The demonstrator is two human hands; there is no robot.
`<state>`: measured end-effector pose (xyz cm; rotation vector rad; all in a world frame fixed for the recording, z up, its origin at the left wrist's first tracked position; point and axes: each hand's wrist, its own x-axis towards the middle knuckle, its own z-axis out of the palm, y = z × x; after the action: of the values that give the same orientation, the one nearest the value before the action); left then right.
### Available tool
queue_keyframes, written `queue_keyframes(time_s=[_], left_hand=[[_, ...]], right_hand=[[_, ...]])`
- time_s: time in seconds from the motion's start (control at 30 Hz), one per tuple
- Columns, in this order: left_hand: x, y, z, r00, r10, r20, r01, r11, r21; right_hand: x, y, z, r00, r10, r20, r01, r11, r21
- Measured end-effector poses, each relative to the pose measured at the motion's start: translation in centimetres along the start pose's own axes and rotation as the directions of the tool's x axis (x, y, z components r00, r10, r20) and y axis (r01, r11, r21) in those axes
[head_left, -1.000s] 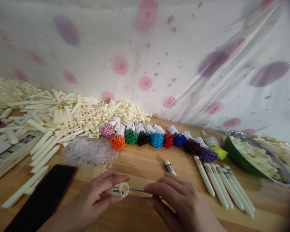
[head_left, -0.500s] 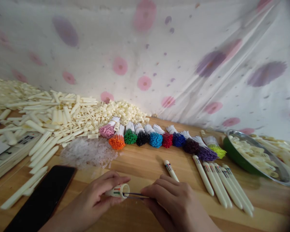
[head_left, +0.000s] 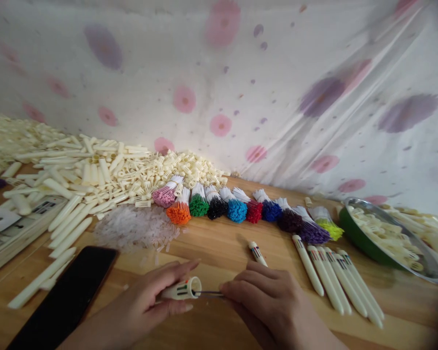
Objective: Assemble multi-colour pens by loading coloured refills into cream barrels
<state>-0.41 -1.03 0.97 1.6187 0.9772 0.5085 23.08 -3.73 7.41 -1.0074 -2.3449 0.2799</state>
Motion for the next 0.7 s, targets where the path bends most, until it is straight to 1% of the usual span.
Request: queue_keyframes(time_s=[0.1,0.27,0.47,0.5,0.63,0.7], left_hand=[[0.0,0.7,-0.1,1.000,-0.005,0.016,0.006,0.999,-0.040],[0.0,1.5,-0.3,0.997,-0.027,0.074,0.022,0.998,0.059],[-0.2,1.9,-0.4,0.994,-0.043,0.096,0.034,0.995,0.097],[-0.2,2.0,-0.4,0.995,-0.046,0.094,0.037,0.994,0.102],[-0.2,2.1,-0.4,0.994,-0.045,0.096,0.035,0.993,0.113],[-0.2,2.1,-0.4,0.995,-0.027,0.092,0.017,0.994,0.107]], right_hand=[[-0.1,0.1,-0.3,1.000,-0.013,0.014,0.013,1.000,0.003],[-0.2,0.2,-0.5,0.999,-0.020,0.034,0.021,1.000,-0.011],[-0.1,-0.1,-0.5,0.995,-0.029,0.093,0.032,0.999,-0.029],[-0.1,0.0,-0.4,0.996,-0.050,0.079,0.052,0.998,-0.031],[-0.2,0.8,0.6,0.986,-0.161,-0.046,0.160,0.987,-0.036],[-0.3,1.0,0.9,0.982,-0.174,-0.078,0.172,0.984,-0.037]])
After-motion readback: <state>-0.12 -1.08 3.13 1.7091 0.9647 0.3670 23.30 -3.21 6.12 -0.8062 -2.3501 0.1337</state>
